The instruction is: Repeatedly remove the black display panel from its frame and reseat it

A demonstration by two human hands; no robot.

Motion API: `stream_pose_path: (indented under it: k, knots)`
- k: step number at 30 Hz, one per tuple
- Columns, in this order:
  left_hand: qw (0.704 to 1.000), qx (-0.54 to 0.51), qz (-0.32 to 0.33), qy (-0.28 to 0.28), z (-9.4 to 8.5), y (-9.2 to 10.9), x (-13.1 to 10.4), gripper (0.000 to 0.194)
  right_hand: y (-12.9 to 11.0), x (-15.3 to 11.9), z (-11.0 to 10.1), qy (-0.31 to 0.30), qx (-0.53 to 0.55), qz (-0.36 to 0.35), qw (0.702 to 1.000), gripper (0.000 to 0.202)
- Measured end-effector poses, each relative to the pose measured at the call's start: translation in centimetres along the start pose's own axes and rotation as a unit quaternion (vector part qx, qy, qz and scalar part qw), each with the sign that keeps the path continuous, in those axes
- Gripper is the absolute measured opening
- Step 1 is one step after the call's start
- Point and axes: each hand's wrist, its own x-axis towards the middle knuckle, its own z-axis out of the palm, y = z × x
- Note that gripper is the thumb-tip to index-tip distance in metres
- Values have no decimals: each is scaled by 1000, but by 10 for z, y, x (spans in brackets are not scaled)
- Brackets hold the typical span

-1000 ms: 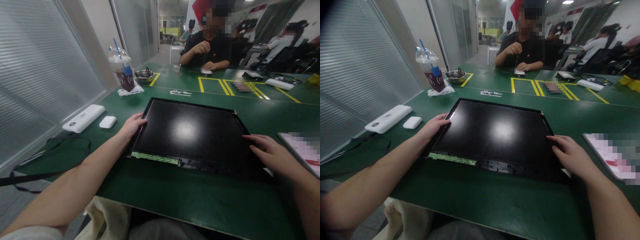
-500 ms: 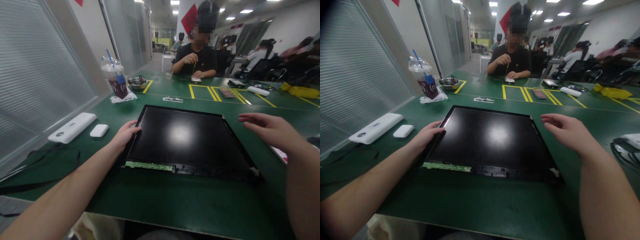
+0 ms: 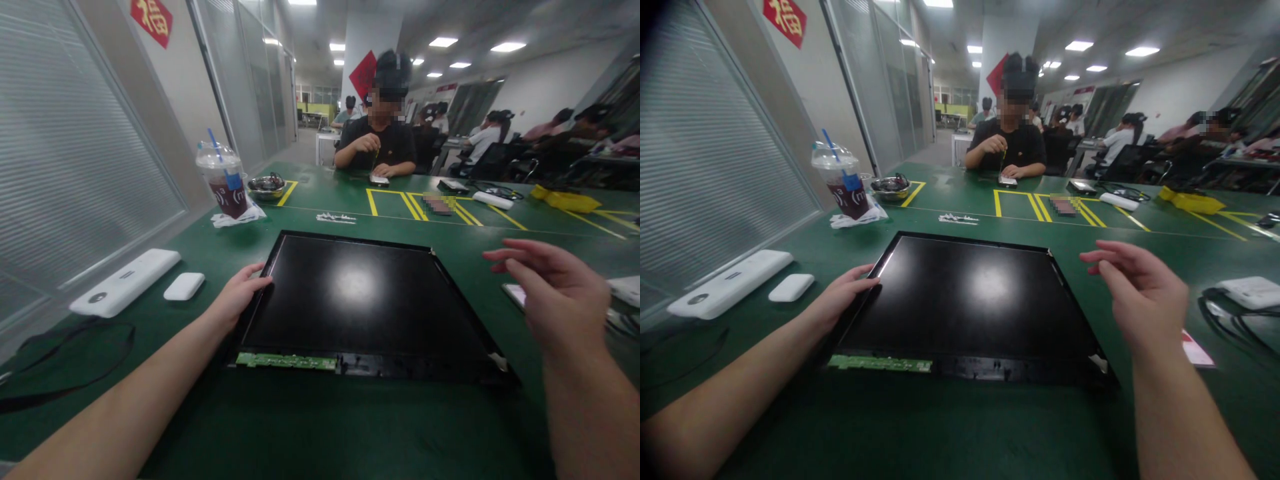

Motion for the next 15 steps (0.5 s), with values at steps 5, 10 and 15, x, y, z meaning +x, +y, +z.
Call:
stream_pose_path:
  k: [5, 10, 15]
  knots:
    - [1000, -14, -2, -13, -1, -1, 0, 56, 62, -15, 3, -42, 4, 81, 996, 31]
    - [997, -75, -1, -33, -3, -6, 6, 51, 105, -10, 0, -194, -185, 118, 956, 48]
    - [987, -130, 1, -95, -6, -6, 11, 61, 117, -17, 4, -266, -287, -4, 920, 51]
